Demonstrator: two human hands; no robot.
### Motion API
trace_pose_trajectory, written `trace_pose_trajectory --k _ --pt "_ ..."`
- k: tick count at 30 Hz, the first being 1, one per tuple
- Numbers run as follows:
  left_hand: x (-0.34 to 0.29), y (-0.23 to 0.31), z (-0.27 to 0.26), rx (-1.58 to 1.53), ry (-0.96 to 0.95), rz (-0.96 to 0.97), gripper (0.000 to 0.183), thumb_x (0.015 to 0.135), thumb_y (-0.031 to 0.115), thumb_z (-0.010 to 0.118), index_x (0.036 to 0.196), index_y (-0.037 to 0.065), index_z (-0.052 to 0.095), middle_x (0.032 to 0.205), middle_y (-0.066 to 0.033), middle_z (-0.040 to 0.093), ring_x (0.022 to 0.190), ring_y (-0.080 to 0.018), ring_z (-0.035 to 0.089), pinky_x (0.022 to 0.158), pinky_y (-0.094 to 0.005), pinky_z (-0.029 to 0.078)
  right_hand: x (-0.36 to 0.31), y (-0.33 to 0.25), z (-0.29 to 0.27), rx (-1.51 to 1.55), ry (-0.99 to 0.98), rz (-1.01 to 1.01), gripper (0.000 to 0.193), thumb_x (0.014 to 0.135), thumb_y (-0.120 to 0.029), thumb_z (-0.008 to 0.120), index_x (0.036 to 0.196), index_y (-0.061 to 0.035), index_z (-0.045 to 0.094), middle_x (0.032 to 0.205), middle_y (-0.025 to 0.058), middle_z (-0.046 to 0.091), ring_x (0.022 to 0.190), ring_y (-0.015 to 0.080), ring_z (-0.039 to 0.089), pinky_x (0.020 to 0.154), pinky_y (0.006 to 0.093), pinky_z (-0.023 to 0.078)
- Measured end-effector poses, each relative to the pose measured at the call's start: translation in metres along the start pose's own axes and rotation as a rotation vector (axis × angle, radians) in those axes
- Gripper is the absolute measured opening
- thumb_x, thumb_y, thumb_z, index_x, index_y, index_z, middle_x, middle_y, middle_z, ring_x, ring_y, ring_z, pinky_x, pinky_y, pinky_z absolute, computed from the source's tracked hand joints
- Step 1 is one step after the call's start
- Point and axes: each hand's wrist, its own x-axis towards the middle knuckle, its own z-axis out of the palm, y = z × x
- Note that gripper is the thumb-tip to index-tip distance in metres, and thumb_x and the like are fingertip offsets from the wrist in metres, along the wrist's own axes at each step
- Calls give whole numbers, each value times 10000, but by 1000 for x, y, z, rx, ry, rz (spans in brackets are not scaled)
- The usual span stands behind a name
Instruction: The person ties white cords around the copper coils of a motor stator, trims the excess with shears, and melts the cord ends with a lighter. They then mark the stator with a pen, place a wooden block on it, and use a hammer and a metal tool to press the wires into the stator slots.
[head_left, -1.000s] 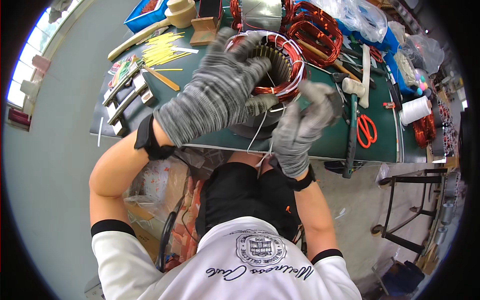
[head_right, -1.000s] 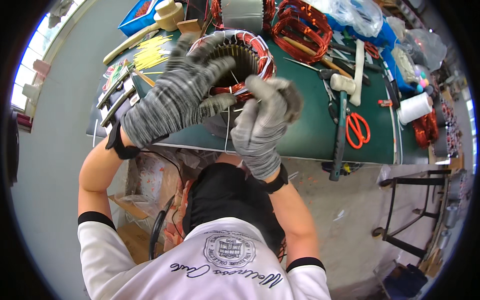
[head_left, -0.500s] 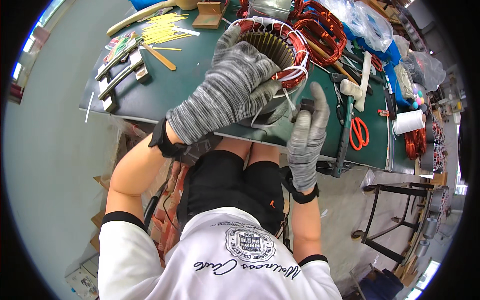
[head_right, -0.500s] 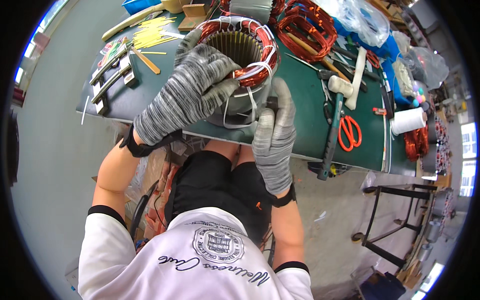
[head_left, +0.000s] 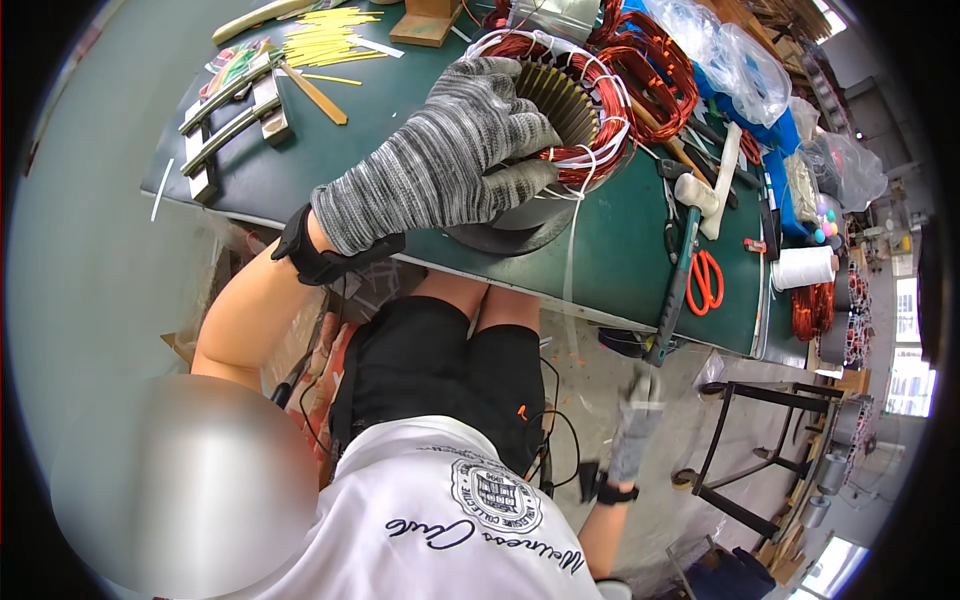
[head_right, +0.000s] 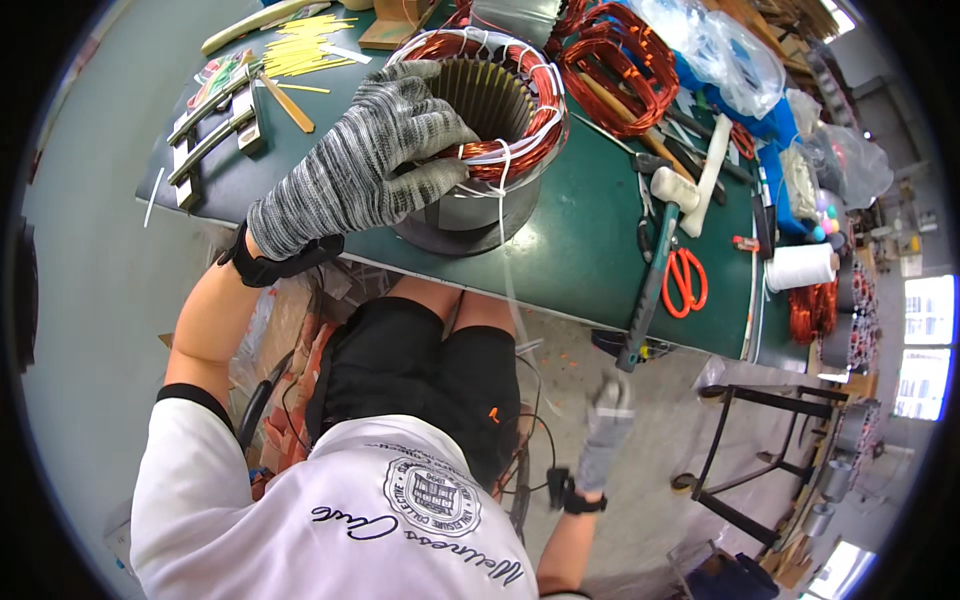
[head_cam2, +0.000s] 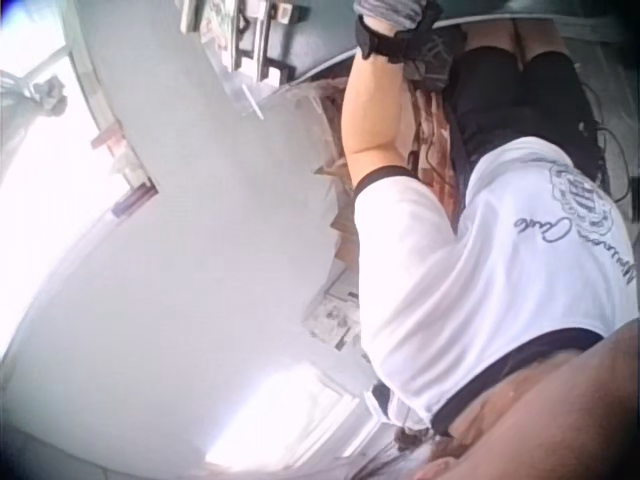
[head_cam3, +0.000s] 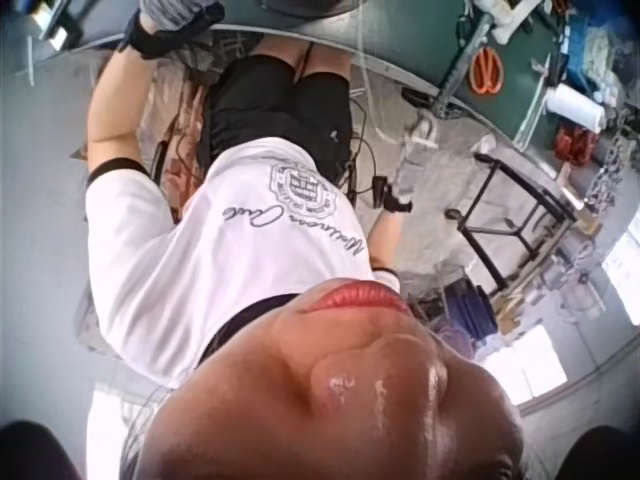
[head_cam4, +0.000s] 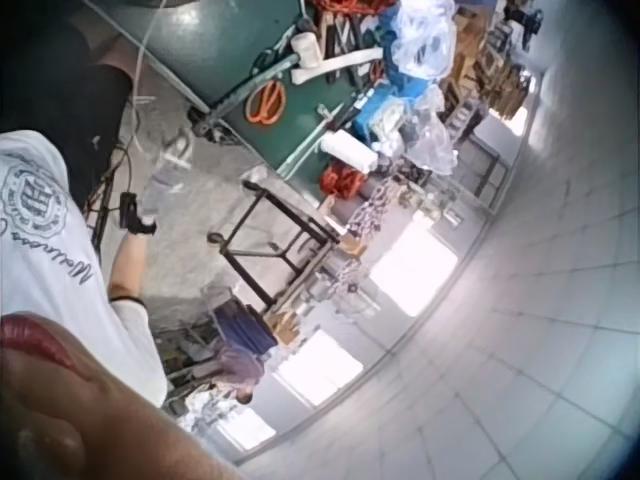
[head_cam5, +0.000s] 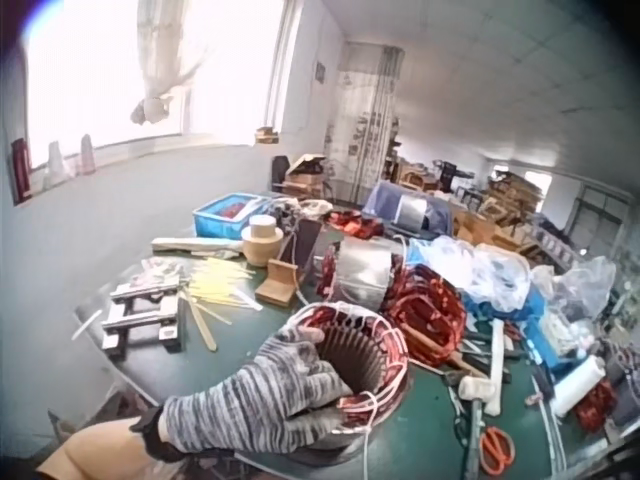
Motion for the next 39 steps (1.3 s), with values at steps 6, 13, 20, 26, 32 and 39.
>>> trace_pose_trajectory --k 6,13,20,26,32,39 --pt "-9 -4 -9 -28 15 -62 302 792 276 637 993 52 617 959 -141 584 1096 -373 470 970 -465 341 133 -227 58 -68 228 -639 154 723 -86 655 834 -6 585 800 118 596 773 269 557 741 362 446" --pt "-2 -9 -16 -93 -76 19 340 765 263 635 1011 34 594 1010 -132 584 1044 -348 499 979 -463 343 109 -210 26 1582 -844 587 324 923 -267 504 1160 -47 487 588 -80 341 379 -17 198 303 135 192" --pt "0 48 11 731 -2 -47 376 761 183 504 1047 -54 562 1033 -183 554 1004 -342 502 958 -453 347 159 -257 21 685 -577 -393 224 945 -148 441 1098 -27 553 781 42 563 564 55 436 511 189 380" --pt "-10 27 17 501 70 -36 385 746 317 546 1021 49 575 952 -110 585 833 -271 562 761 -396 438 122 -243 53 2108 -861 341 234 942 -254 459 998 -46 551 656 -39 297 486 20 264 368 159 212" --pt "-3 27 -1 158 -31 -39 427 639 283 619 994 51 575 922 -94 549 827 -299 534 725 -429 413 108 -205 123 789 -61 -550 351 914 -345 465 773 -28 519 697 16 508 566 88 456 512 232 395" --pt "7 27 8 125 -29 -166 248 746 220 642 916 45 595 937 -125 585 895 -338 538 784 -430 401 90 -165 43 1076 -230 161 537 909 -517 412 1138 -44 523 621 -26 459 512 50 393 420 205 283"
